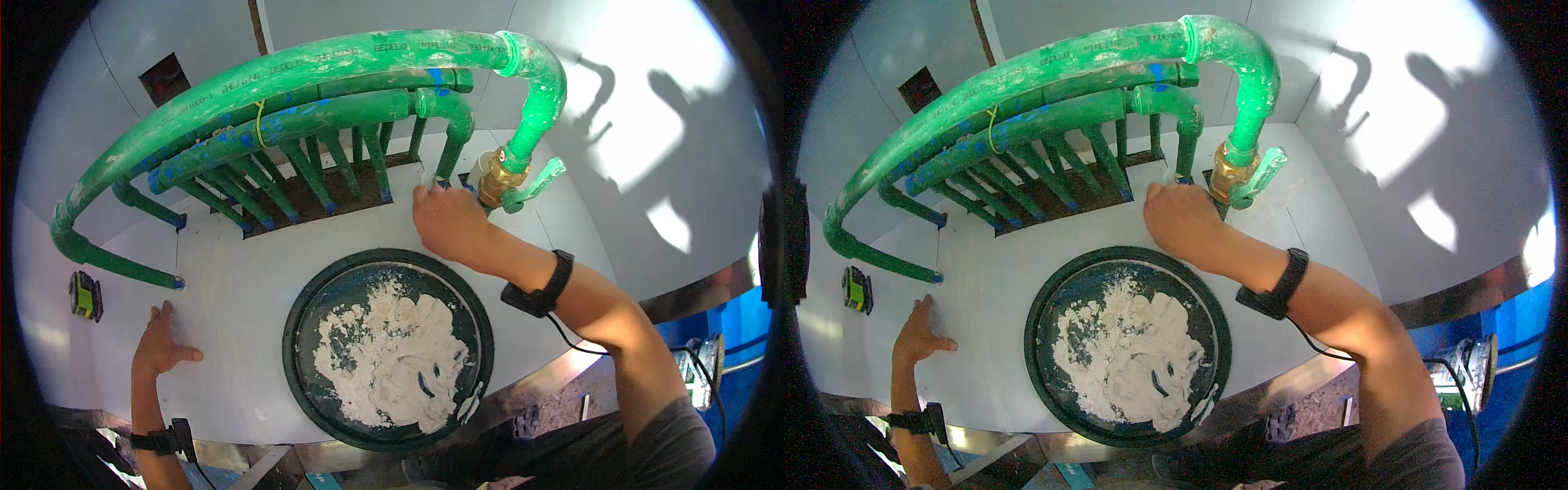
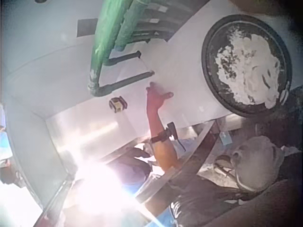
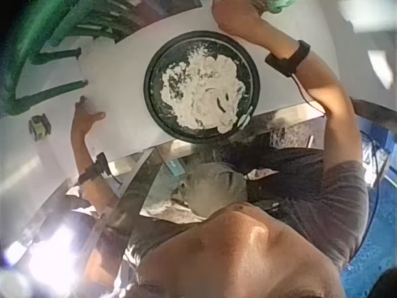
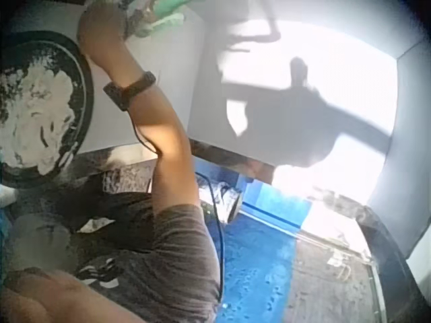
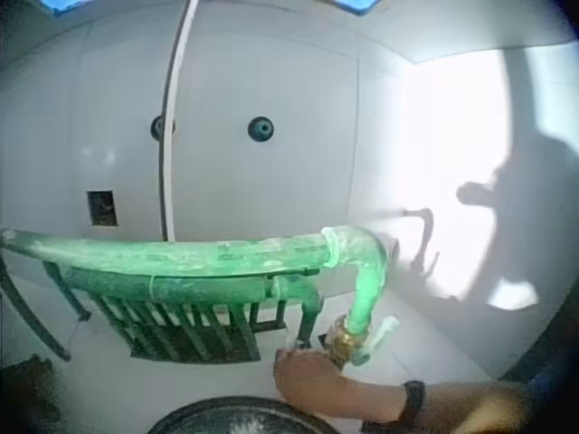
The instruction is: Apply white grout or putty around plumbing pipe penetrations on a white tiled surface.
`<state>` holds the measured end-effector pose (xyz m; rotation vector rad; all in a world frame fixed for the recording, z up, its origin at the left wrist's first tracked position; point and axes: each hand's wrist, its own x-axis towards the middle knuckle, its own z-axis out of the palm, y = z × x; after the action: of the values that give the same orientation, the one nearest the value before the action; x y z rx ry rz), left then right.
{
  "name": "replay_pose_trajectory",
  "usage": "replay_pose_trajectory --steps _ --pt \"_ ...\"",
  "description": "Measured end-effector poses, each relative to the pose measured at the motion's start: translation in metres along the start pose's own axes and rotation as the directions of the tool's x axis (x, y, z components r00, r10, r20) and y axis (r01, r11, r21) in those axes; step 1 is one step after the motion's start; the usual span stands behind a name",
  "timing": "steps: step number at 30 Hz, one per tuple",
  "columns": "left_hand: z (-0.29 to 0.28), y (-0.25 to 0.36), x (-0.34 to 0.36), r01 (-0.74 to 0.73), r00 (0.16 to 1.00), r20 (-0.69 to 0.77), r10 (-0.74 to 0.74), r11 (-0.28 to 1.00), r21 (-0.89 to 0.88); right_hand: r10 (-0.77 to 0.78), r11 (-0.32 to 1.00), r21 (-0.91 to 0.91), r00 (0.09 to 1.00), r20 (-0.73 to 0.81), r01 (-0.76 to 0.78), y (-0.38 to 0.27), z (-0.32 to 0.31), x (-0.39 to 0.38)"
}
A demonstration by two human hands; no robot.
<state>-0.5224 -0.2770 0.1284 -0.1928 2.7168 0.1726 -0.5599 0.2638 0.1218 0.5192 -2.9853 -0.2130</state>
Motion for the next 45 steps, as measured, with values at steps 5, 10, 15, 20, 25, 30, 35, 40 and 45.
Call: replay_pose_trajectory --steps 5,10,15,20,25,30,35,40,45 --pt "0.001 0.004 -0.003 0.006 1.000 0.002 -0.006 0.999 -0.038 -0.085 0.990 -0.122 0.993 -0.080 0.075 0.000 0.017 0.024" --pt "0.009 -0.012 0.002 -0.044 0.998 -0.039 0.043 0.999 -0.008 -0.025 0.998 -0.046 0.988 0.154 0.033 -0.003 -0.001 -0.026" --pt "0.000 0.002 -0.003 -0.041 0.999 -0.025 0.041 0.999 0.007 -0.058 0.991 -0.118 0.998 -0.022 0.055 0.005 0.004 -0.025" --pt "0.010 0.004 -0.027 -0.076 0.991 -0.114 0.068 0.995 -0.068 -0.163 0.963 -0.206 0.985 0.060 0.172 0.006 0.019 -0.013" --pt "0.029 0.003 -0.141 -0.162 0.947 -0.286 0.146 0.986 -0.036 -0.316 0.949 0.127 0.876 0.365 0.289 0.017 -0.026 -0.033" --pt "0.044 0.017 -0.253 -0.201 0.945 -0.247 0.213 0.977 0.075 -0.171 0.924 0.373 0.960 0.219 0.080 0.027 -0.068 -0.087" --pt "0.054 0.051 -0.359 0.011 0.998 -0.060 -0.032 0.947 -0.322 -0.447 0.563 0.772 0.894 -0.017 0.296 0.007 -0.059 -0.139" --pt "0.018 0.167 -0.357 -0.130 0.955 0.209 0.210 0.931 -0.341 -0.632 0.541 0.732 0.774 0.031 0.413 -0.016 -0.046 -0.139" --pt "0.015 0.249 -0.287 -0.442 0.838 0.085 0.539 0.763 -0.472 -0.722 0.591 0.653 0.672 0.166 0.474 -0.016 -0.040 -0.133"
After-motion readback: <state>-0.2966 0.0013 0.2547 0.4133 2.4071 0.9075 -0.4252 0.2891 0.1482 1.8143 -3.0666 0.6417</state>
